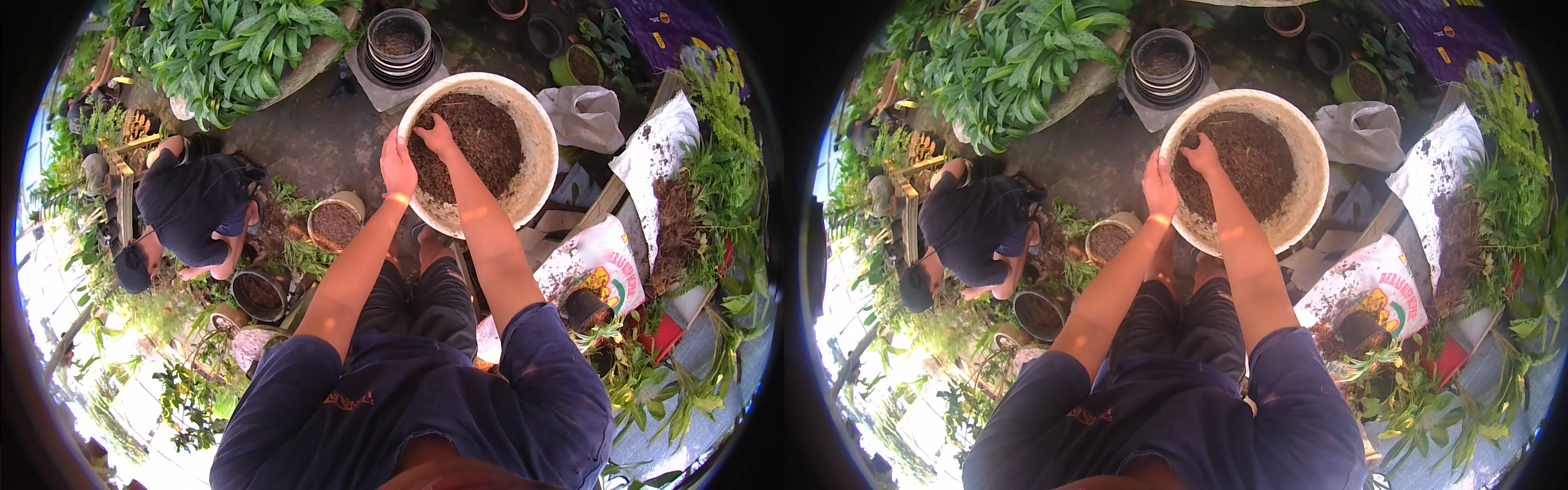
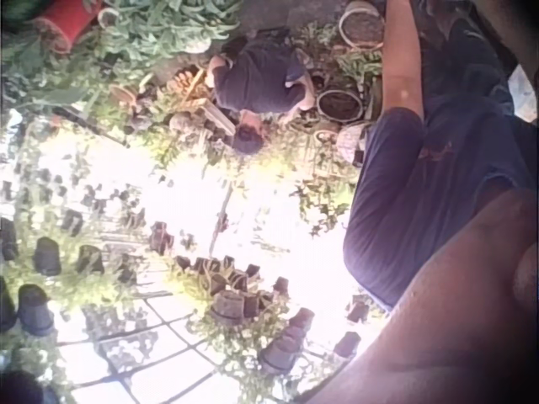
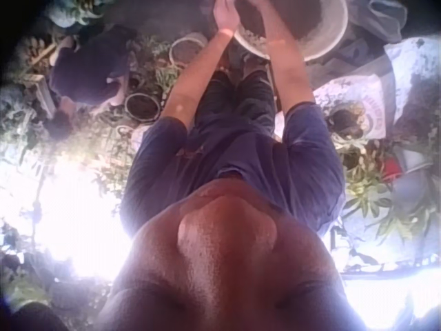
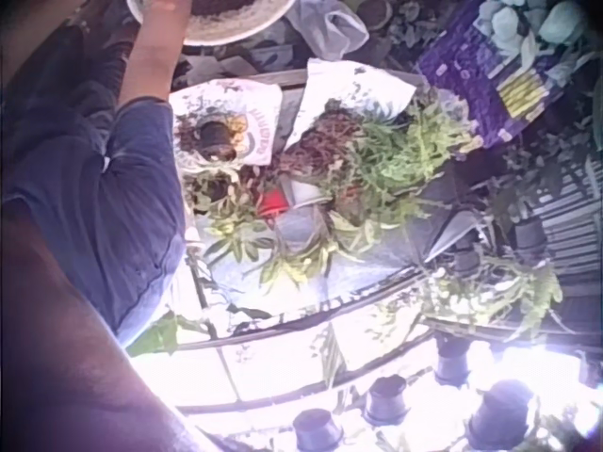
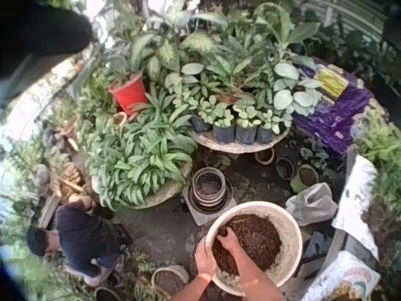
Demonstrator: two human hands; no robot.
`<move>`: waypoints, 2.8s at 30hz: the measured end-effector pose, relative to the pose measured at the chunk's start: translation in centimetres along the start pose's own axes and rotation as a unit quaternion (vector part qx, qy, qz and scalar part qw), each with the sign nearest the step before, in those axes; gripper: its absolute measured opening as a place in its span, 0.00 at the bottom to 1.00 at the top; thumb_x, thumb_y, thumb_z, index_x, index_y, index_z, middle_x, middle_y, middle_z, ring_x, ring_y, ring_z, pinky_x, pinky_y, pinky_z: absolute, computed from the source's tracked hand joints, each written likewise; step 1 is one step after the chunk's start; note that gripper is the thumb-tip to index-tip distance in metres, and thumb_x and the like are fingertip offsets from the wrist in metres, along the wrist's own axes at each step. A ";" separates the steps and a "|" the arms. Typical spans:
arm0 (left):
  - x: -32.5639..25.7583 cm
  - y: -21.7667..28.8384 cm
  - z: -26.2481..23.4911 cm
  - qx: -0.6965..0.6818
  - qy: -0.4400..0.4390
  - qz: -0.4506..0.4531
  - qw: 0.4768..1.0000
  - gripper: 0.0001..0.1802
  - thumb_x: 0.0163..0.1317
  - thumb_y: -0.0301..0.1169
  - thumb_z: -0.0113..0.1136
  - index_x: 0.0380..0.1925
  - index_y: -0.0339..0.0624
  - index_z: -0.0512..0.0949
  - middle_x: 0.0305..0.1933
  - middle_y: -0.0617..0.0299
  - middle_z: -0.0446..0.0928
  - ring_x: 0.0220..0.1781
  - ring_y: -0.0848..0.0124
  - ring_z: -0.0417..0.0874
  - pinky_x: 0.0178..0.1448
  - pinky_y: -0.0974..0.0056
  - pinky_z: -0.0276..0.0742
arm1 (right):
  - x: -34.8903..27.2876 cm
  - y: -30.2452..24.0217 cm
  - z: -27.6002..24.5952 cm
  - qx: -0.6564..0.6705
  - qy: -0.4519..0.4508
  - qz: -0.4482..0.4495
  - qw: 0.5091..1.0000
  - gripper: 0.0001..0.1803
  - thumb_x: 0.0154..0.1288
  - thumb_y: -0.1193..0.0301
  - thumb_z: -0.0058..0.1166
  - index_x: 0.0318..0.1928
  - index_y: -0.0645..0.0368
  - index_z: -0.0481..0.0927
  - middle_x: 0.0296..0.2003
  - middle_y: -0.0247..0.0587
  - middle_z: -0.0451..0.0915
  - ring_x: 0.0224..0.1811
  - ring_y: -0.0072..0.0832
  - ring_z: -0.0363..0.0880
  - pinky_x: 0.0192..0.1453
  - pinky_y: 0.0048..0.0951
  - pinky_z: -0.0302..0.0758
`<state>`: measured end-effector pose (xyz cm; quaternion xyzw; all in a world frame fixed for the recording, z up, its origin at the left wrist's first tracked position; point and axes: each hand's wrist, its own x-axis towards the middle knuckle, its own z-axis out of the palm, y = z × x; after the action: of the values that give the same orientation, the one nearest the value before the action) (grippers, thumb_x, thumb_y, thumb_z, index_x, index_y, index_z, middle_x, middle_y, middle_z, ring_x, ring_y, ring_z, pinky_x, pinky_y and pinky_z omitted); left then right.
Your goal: The person repots a small plant by hand, scooping soil from a white bucket into a black plastic pot and pressing it around the plant's roots. The person then places the potted plant on a shelf among other greenery.
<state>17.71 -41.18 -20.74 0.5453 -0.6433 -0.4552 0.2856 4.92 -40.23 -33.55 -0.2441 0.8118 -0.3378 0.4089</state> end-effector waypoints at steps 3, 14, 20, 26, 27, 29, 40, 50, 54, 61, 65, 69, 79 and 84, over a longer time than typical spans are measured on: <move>0.0 -0.6 0.1 -0.002 0.002 0.000 1.000 0.20 0.73 0.34 0.39 0.56 0.34 0.71 0.55 0.44 0.74 0.56 0.48 0.75 0.59 0.54 0.69 | -1.0 -1.3 -1.3 0.050 -0.027 0.018 0.998 0.34 0.54 0.68 0.65 0.60 0.65 0.68 0.53 0.52 0.77 0.54 0.37 0.76 0.58 0.35 0.72; 0.8 -3.5 -1.1 -0.010 -0.085 0.026 0.996 0.22 0.73 0.38 0.39 0.60 0.36 0.67 0.58 0.46 0.72 0.59 0.53 0.74 0.62 0.57 0.67 | -7.5 -3.0 -8.5 0.492 -0.035 0.250 0.833 0.17 0.69 0.63 0.50 0.55 0.54 0.73 0.52 0.37 0.75 0.52 0.34 0.73 0.56 0.48 0.70; -2.1 -1.7 -10.3 -0.088 -0.185 -0.066 0.977 0.17 0.73 0.39 0.45 0.54 0.41 0.71 0.50 0.60 0.77 0.45 0.74 0.78 0.46 0.68 0.73 | -12.7 -5.5 -12.2 0.535 -0.017 0.215 0.817 0.13 0.69 0.63 0.50 0.52 0.49 0.74 0.51 0.35 0.76 0.52 0.31 0.72 0.53 0.46 0.72; -3.2 0.4 -17.1 -0.088 -0.233 -0.030 0.968 0.16 0.73 0.37 0.43 0.48 0.39 0.75 0.41 0.60 0.80 0.42 0.73 0.80 0.44 0.67 0.74 | -17.9 -7.6 -14.6 0.687 -0.050 0.172 0.704 0.14 0.73 0.61 0.43 0.53 0.52 0.73 0.50 0.38 0.76 0.50 0.35 0.74 0.53 0.45 0.70; -2.8 0.9 -17.3 -0.090 -0.244 -0.036 0.965 0.16 0.73 0.37 0.43 0.47 0.39 0.75 0.41 0.60 0.81 0.41 0.73 0.80 0.44 0.68 0.73 | -18.1 -7.2 -15.1 0.699 -0.053 0.159 0.695 0.14 0.73 0.61 0.42 0.52 0.52 0.73 0.50 0.38 0.77 0.50 0.35 0.75 0.53 0.45 0.71; -2.1 2.9 -17.3 -0.091 -0.250 -0.017 0.964 0.15 0.73 0.37 0.43 0.47 0.40 0.76 0.41 0.61 0.81 0.41 0.74 0.79 0.44 0.68 0.73 | -19.6 -6.8 -16.2 0.722 -0.035 0.140 0.676 0.12 0.73 0.63 0.42 0.49 0.52 0.73 0.47 0.40 0.78 0.49 0.36 0.77 0.52 0.44 0.71; -4.3 11.3 -5.6 -0.093 -0.465 0.119 0.873 0.12 0.72 0.32 0.47 0.47 0.37 0.75 0.39 0.60 0.80 0.40 0.75 0.79 0.44 0.71 0.73 | -36.9 -5.0 -21.5 0.847 0.050 -0.073 0.523 0.17 0.73 0.63 0.37 0.50 0.60 0.73 0.44 0.49 0.80 0.46 0.38 0.79 0.50 0.40 0.77; -26.2 18.9 6.2 -0.007 -0.653 0.555 0.515 0.14 0.55 0.20 0.55 0.43 0.38 0.77 0.43 0.52 0.77 0.50 0.54 0.77 0.53 0.55 0.71 | -58.4 6.0 -22.1 0.837 0.352 -0.123 0.402 0.15 0.72 0.62 0.40 0.47 0.57 0.76 0.43 0.42 0.80 0.44 0.35 0.78 0.49 0.39 0.76; -34.1 24.4 12.1 -0.062 -0.529 0.666 0.523 0.35 0.44 0.12 0.50 0.58 0.41 0.68 0.58 0.46 0.68 0.60 0.49 0.69 0.62 0.49 0.65 | -62.2 10.6 -20.6 0.824 0.393 -0.159 0.375 0.18 0.74 0.57 0.41 0.51 0.57 0.74 0.46 0.43 0.79 0.50 0.37 0.77 0.55 0.44 0.76; -38.3 29.1 19.9 0.220 -0.605 0.636 0.426 0.48 0.45 0.21 0.59 0.70 0.45 0.52 0.61 0.48 0.66 0.66 0.51 0.63 0.66 0.46 0.56 | -64.8 12.2 -21.9 0.838 0.421 -0.152 0.312 0.16 0.73 0.61 0.39 0.42 0.56 0.77 0.39 0.41 0.81 0.43 0.36 0.79 0.49 0.41 0.76; -39.0 27.2 22.8 0.173 -0.614 0.672 0.376 0.50 0.46 0.31 0.68 0.70 0.52 0.53 0.62 0.48 0.65 0.67 0.51 0.63 0.66 0.45 0.55 | -64.1 13.8 -22.3 0.845 0.414 -0.158 0.299 0.14 0.72 0.64 0.39 0.41 0.57 0.77 0.37 0.42 0.81 0.43 0.36 0.79 0.50 0.41 0.76; -40.8 27.9 22.5 0.126 -0.630 0.674 0.365 0.48 0.47 0.41 0.70 0.68 0.49 0.56 0.64 0.48 0.65 0.67 0.52 0.63 0.64 0.46 0.57 | -62.4 15.7 -22.0 0.863 0.351 -0.224 0.288 0.14 0.73 0.65 0.37 0.45 0.58 0.74 0.43 0.42 0.78 0.46 0.35 0.76 0.54 0.38 0.74; -43.8 27.7 22.3 0.046 -0.635 0.700 0.322 0.39 0.47 0.32 0.69 0.62 0.47 0.66 0.59 0.54 0.69 0.60 0.57 0.71 0.60 0.54 0.63 | -60.0 15.8 -21.7 0.895 0.341 -0.177 0.226 0.14 0.72 0.66 0.38 0.46 0.60 0.75 0.43 0.42 0.79 0.48 0.36 0.77 0.57 0.40 0.74; -44.0 26.5 23.8 0.052 -0.600 0.709 0.367 0.29 0.48 0.35 0.69 0.54 0.51 0.74 0.52 0.58 0.77 0.57 0.62 0.75 0.60 0.56 0.64 | -59.9 15.9 -22.1 0.894 0.352 -0.150 0.232 0.14 0.72 0.66 0.39 0.45 0.60 0.76 0.43 0.42 0.80 0.47 0.37 0.77 0.57 0.40 0.74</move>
<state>-3.88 7.40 -1.29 -0.5146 -0.8174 -0.2585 0.0130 17.45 18.15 -5.89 0.3064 -0.0064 -0.9516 -0.0231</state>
